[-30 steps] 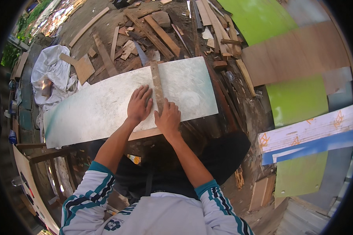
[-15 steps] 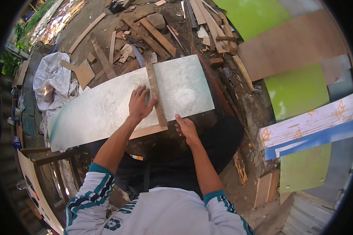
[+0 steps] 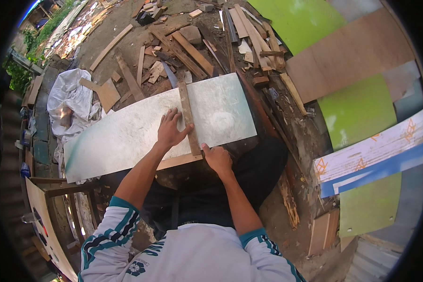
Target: The person sits on the ground and sorts through a pile of scrap wood and debris. They pick up and examine several pieces of wood and a large white board, moving them aside or placing them on top of other items.
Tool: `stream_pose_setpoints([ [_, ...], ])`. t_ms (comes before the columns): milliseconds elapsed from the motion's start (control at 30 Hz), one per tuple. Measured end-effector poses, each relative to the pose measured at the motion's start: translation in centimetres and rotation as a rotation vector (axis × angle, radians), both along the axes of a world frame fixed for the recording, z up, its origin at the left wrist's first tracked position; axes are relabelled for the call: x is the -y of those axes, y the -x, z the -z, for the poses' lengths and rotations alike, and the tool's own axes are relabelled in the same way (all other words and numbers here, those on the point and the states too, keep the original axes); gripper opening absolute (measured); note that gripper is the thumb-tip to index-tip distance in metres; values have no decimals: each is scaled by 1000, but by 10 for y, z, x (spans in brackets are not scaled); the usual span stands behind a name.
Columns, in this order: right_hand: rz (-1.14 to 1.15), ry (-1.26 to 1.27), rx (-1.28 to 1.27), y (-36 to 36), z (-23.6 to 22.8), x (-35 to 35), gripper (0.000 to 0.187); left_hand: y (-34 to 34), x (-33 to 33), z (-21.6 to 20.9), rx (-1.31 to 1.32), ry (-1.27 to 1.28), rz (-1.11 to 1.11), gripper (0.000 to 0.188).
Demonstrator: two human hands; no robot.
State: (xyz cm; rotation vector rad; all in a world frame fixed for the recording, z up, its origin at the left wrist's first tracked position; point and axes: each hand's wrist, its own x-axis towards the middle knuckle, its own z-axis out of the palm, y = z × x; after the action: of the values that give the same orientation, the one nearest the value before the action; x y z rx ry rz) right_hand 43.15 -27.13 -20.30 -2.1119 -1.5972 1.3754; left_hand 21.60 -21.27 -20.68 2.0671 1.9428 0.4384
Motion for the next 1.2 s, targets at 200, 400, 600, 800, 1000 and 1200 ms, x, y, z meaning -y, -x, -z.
stream_pose_setpoints([
  [200, -131, -420, -118, 12, -30, -8, 59, -5, -3, -3, -7, 38, 13, 80],
  [400, -288, -568, 12, 38, -10, -1, 76, -3, -2, -3, 2, 46, 17, 80],
  [600, -271, -619, -33, 42, 2, 5, 77, 1, 1, 6, -3, -16, 24, 82],
  [800, -231, -655, -43, 40, 5, 8, 67, -1, 2, 12, -1, -9, 15, 84],
  [1000, 75, -805, 268, -21, 0, -22, 52, -3, 7, 19, -7, -22, 4, 82],
  [1200, 184, -581, 277, -114, 14, -88, 66, -19, 17, 18, -25, 14, -115, 76],
])
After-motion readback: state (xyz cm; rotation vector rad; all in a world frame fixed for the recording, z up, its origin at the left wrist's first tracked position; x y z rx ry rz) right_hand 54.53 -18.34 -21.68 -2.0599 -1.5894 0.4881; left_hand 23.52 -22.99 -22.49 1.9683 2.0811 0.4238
